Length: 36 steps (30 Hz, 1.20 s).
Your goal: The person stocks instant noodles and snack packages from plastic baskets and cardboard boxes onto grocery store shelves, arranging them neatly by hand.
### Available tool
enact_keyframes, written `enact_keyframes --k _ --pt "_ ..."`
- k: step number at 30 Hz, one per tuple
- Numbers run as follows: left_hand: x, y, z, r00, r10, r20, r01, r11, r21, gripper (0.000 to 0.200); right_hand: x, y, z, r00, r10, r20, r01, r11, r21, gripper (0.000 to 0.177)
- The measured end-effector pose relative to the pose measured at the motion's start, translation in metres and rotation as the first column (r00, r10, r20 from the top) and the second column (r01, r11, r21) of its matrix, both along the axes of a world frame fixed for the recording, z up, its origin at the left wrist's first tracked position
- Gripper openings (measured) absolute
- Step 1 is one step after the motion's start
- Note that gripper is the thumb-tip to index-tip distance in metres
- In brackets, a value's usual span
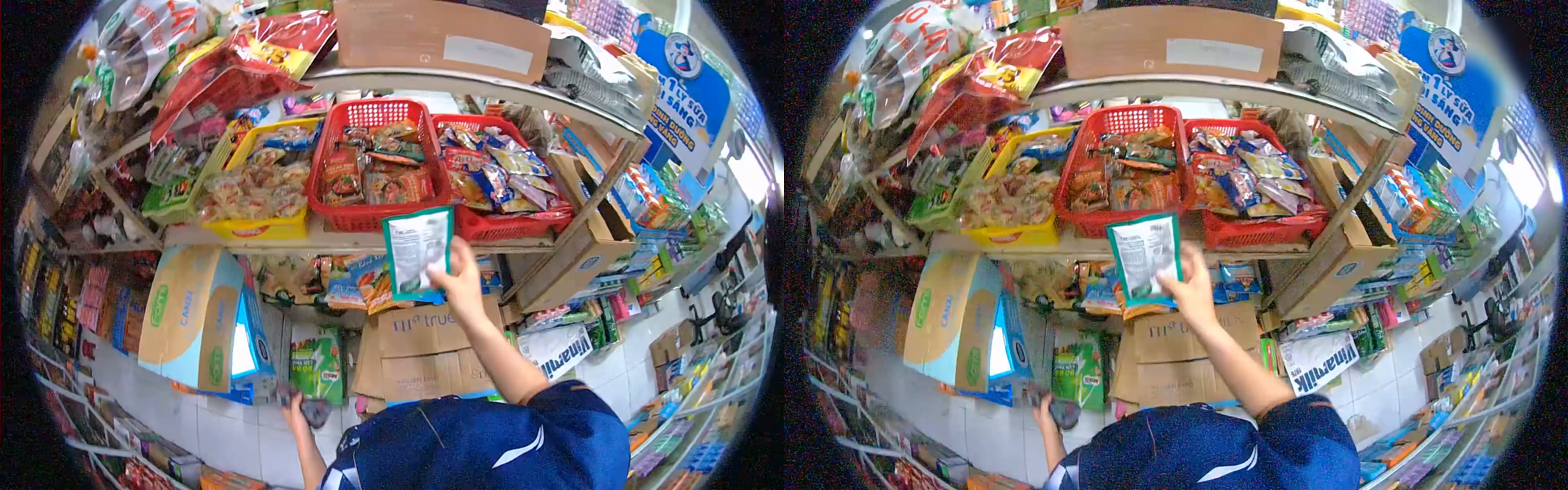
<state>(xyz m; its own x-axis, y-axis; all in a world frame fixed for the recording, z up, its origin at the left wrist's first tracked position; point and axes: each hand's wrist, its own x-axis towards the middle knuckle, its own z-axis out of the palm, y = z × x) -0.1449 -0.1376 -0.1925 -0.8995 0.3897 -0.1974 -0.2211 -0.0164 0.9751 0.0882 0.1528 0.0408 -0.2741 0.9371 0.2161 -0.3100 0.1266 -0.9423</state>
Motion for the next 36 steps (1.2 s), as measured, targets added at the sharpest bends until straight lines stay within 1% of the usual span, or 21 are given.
enact_keyframes --k 1,2,3,5,7,9,12,13,15,17,19,21,23,25,27,29,30,31,33,34,36 --pt "0.001 0.021 0.015 0.994 -0.099 0.037 0.099 0.995 0.013 0.041 0.008 -0.003 -0.028 0.975 0.219 0.031 -0.205 0.947 -0.248 0.041" --pt "0.011 0.045 0.039 0.994 -0.111 0.006 0.111 0.993 0.035 0.039 0.007 -0.014 -0.056 0.943 0.308 -0.123 -0.332 0.872 -0.361 0.043" --pt "0.025 0.066 0.075 0.976 -0.211 0.055 0.212 0.977 -0.003 0.040 0.006 -0.028 -0.076 0.886 0.365 -0.286 -0.460 0.763 -0.454 0.046" --pt "0.043 0.097 0.113 0.915 -0.393 -0.092 0.397 0.917 0.038 0.039 0.003 -0.056 -0.086 0.864 0.372 -0.339 -0.503 0.640 -0.580 0.050" --pt "0.061 0.116 0.145 0.872 -0.482 -0.088 0.490 0.858 0.157 0.040 0.002 -0.071 -0.094 0.654 0.291 -0.699 -0.726 0.503 -0.469 0.057" --pt "0.070 0.124 0.155 0.850 -0.501 -0.164 0.524 0.838 0.154 0.043 0.000 -0.074 -0.103 0.686 0.188 -0.703 -0.678 0.518 -0.522 0.053" --pt "0.075 0.124 0.168 0.851 -0.432 -0.299 0.491 0.857 0.158 0.057 -0.006 -0.073 -0.085 0.772 0.222 -0.596 -0.585 0.616 -0.527 0.050" --pt "0.077 0.122 0.190 0.837 -0.494 -0.235 0.538 0.821 0.192 0.063 -0.007 -0.074 -0.080 0.795 0.215 -0.567 -0.550 0.649 -0.525 0.048" --pt "0.077 0.124 0.205 0.763 -0.589 -0.267 0.641 0.743 0.193 0.066 -0.007 -0.069 -0.083 0.616 0.252 -0.747 -0.714 0.579 -0.393 0.056" --pt "0.080 0.133 0.191 0.650 -0.582 -0.489 0.651 0.758 -0.036 0.068 -0.009 -0.068 -0.082 0.420 0.256 -0.871 -0.837 0.480 -0.263 0.058" --pt "0.092 0.143 0.198 0.486 -0.615 -0.620 0.485 0.781 -0.394 0.063 -0.016 -0.081 -0.070 0.629 0.382 -0.677 -0.725 0.603 -0.333 0.055" --pt "0.095 0.152 0.206 0.501 -0.596 -0.627 0.338 0.802 -0.493 0.055 -0.022 -0.096 -0.081 0.822 0.370 -0.433 -0.546 0.730 -0.411 0.052" --pt "0.098 0.157 0.203 0.579 -0.504 -0.641 0.283 0.861 -0.422 0.048 -0.023 -0.096 -0.086 0.817 0.345 -0.462 -0.554 0.692 -0.463 0.051" --pt "0.105 0.154 0.195 0.466 -0.604 -0.647 0.291 0.795 -0.532 0.046 -0.018 -0.085 -0.089 0.809 0.326 -0.489 -0.561 0.675 -0.479 0.051" --pt "0.114 0.142 0.194 0.394 -0.773 -0.497 0.382 0.630 -0.677 0.046 -0.015 -0.064 -0.083 0.768 0.299 -0.566 -0.586 0.685 -0.433 0.052" --pt "0.112 0.138 0.185 0.352 -0.809 -0.470 0.377 0.582 -0.721 0.047 -0.015 -0.058 -0.073 0.811 0.282 -0.513 -0.507 0.776 -0.376 0.050" --pt "0.108 0.139 0.182 0.380 -0.726 -0.573 0.317 0.684 -0.657 0.044 -0.019 -0.063 -0.068 0.865 0.247 -0.436 -0.424 0.824 -0.376 0.045" --pt "0.103 0.141 0.181 0.400 -0.629 -0.667 0.255 0.775 -0.579 0.041 -0.011 -0.062 -0.078 0.924 0.321 -0.207 -0.380 0.828 -0.413 0.040" --pt "0.090 0.147 0.191 0.497 -0.534 -0.684 0.215 0.840 -0.499 0.039 -0.019 -0.078 -0.081 0.939 0.339 -0.058 -0.328 0.834 -0.443 0.038" --pt "0.086 0.147 0.194 0.470 -0.529 -0.706 0.204 0.844 -0.496 0.039 -0.025 -0.089 -0.079 0.902 0.352 -0.250 -0.432 0.756 -0.492 0.038" --pt "0.084 0.146 0.196 0.408 -0.636 -0.655 0.251 0.768 -0.589 0.043 -0.025 -0.089 -0.074 0.932 0.266 -0.247 -0.359 0.774 -0.521 0.038"
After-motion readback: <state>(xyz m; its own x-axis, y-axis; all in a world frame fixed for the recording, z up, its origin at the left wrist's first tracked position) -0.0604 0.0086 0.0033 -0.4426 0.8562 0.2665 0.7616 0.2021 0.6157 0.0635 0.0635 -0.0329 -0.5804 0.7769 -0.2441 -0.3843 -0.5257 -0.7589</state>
